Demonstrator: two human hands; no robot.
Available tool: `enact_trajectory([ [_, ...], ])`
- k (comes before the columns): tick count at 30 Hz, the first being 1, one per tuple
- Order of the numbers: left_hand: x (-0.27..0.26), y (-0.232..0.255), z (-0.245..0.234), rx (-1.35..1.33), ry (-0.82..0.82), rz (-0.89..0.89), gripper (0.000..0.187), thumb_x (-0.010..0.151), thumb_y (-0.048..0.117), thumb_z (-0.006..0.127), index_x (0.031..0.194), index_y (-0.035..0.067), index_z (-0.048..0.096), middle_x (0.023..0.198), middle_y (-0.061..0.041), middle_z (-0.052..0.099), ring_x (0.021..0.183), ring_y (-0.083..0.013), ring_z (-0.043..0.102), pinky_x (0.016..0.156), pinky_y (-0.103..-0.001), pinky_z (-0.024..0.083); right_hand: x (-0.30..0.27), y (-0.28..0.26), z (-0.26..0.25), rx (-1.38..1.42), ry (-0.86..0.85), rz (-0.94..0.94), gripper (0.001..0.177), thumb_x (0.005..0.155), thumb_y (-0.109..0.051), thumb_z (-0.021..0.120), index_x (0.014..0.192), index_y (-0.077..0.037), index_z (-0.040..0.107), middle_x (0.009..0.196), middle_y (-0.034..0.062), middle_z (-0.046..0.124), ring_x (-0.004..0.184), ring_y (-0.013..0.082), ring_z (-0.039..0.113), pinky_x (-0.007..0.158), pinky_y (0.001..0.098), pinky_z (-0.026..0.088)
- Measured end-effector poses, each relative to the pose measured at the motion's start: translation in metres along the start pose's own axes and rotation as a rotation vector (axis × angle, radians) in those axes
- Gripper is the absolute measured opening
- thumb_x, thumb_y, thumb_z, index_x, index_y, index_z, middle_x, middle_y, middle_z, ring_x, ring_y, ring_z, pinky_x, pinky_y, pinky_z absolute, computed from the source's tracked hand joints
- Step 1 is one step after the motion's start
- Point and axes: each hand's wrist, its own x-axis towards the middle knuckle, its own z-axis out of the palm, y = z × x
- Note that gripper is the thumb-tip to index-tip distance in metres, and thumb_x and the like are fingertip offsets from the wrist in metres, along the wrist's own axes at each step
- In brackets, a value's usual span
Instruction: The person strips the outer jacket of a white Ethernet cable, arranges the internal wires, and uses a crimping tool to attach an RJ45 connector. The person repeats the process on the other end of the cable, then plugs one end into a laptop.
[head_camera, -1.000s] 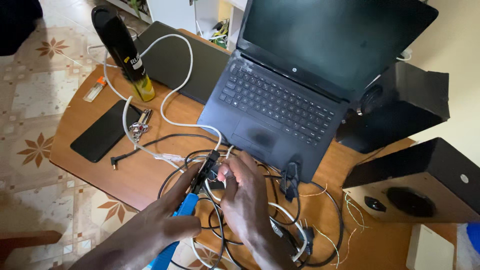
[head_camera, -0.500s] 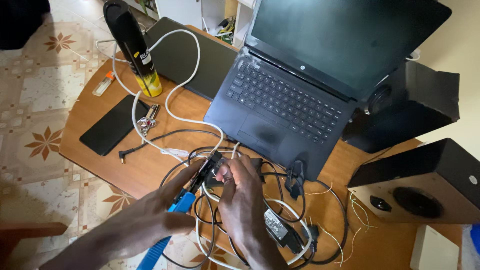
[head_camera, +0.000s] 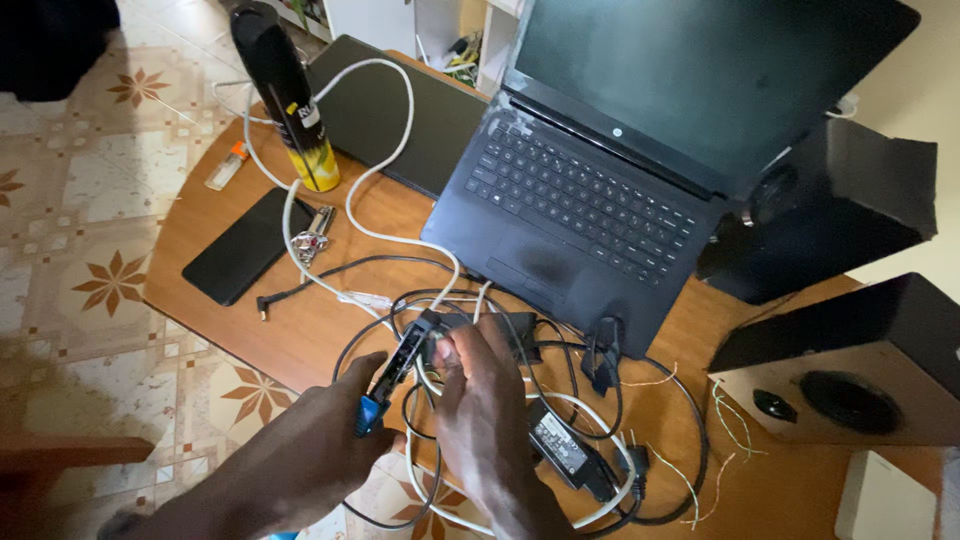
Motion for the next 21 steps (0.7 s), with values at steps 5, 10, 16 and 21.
enact_trajectory([
  [5,0.004,-0.015,0.017,-0.113,0.105,0.059,0.063,0.091,0.037,0.074,0.139,0.013,0.040,0.092,-0.022,0.074,0.089,-0.0352,0.076,0.080,-0.045,0.056,-0.004,0.002,0.002,-0.060,0.006,-0.038,0.012,0.099,-0.004,0.053,0.089,-0.002,0.058,0.088,0.0114,0.057,0.073,0.0259,0.064,0.063,0.0414,0.049],
  [10,0.009,-0.026,0.023,-0.122,0.157,0.127,0.060,0.090,0.036,0.073,0.135,0.014,0.041,0.092,-0.022,0.075,0.092,-0.0373,0.075,0.081,-0.046,0.056,-0.003,0.004,0.003,-0.028,-0.033,0.021,0.014,0.100,-0.007,0.050,0.090,-0.003,0.058,0.087,0.0095,0.057,0.074,0.0231,0.063,0.065,0.0389,0.050],
  [16,0.014,-0.039,0.030,-0.086,0.179,0.225,0.082,0.091,0.035,0.072,0.151,0.004,0.026,0.112,-0.028,0.068,0.105,-0.0397,0.069,0.089,-0.046,0.054,-0.010,0.008,-0.004,0.033,-0.074,-0.010,0.022,0.105,-0.016,0.050,0.090,-0.002,0.059,0.087,0.0078,0.057,0.079,0.0187,0.062,0.071,0.0365,0.049],
  [21,0.010,-0.051,0.032,0.112,0.260,0.262,0.109,0.088,0.029,0.074,0.163,-0.008,0.005,0.135,-0.027,0.054,0.122,-0.0377,0.060,0.102,-0.044,0.050,-0.014,0.021,-0.010,0.334,-0.262,0.232,0.023,0.104,-0.022,0.046,0.096,-0.005,0.059,0.089,0.0008,0.060,0.086,0.0115,0.066,0.078,0.0298,0.057],
])
